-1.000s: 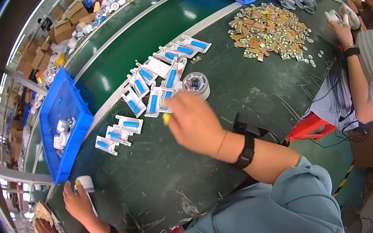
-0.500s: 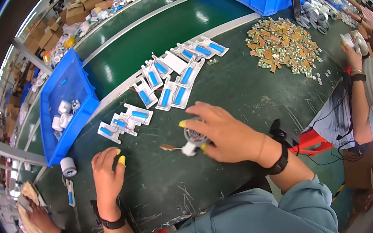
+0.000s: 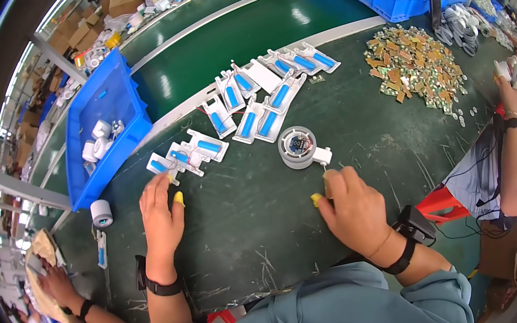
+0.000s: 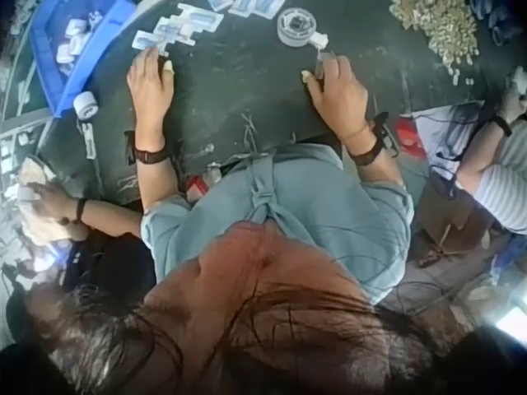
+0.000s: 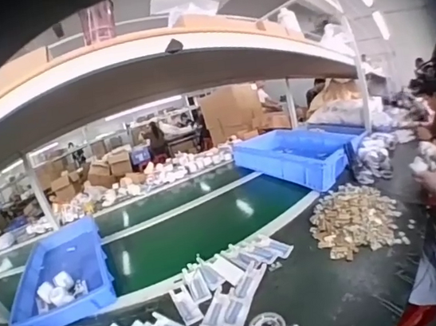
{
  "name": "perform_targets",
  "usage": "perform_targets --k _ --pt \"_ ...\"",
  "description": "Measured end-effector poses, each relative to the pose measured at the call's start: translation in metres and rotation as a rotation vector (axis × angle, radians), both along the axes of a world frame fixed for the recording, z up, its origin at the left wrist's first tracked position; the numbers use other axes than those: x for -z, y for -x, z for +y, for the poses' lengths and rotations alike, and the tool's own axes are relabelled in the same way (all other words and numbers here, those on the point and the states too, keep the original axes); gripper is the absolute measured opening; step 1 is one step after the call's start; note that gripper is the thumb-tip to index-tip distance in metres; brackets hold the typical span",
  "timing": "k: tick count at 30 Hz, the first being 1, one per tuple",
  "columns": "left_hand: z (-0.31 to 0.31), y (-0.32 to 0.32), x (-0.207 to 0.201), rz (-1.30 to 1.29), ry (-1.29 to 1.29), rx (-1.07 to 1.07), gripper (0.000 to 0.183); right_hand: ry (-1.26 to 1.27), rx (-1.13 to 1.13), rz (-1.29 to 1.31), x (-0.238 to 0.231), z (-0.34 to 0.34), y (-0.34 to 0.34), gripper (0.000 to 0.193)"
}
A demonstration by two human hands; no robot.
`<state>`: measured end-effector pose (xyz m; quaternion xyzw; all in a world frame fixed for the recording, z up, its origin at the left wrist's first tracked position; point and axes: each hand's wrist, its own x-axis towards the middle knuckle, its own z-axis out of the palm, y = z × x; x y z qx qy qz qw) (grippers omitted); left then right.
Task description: The person picks up a fan housing and a circuit board, connects the wires, and fits the board into the housing. They then pick up a battery pack, connect its wires to the board, and place the battery into the housing before repeating the process.
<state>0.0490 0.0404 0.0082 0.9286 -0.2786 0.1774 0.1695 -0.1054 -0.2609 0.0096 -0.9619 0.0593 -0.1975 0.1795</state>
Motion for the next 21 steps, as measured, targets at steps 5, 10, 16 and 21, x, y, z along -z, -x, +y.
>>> perform_targets --k 5,10,16,21 --pt "0.02 -0.011 0.023 0.012 -0.076 -0.045 0.047 -0.085 0.028 0.056 0.012 -0.023 0.008 0.023" --pt "0.025 0.005 -0.015 0.045 -0.065 -0.016 0.031 -0.248 -0.231 0.169 -0.008 -0.024 0.002 0.021" --pt "0.013 -0.005 -0.002 0.161 0.33 -0.045 0.036 -1.082 -0.368 0.733 -0.012 0.008 -0.035 0.023" --pt "0.004 -0.015 0.016 0.374 0.464 -0.015 0.028 -1.417 -0.334 0.815 -0.001 0.038 -0.062 0.029"
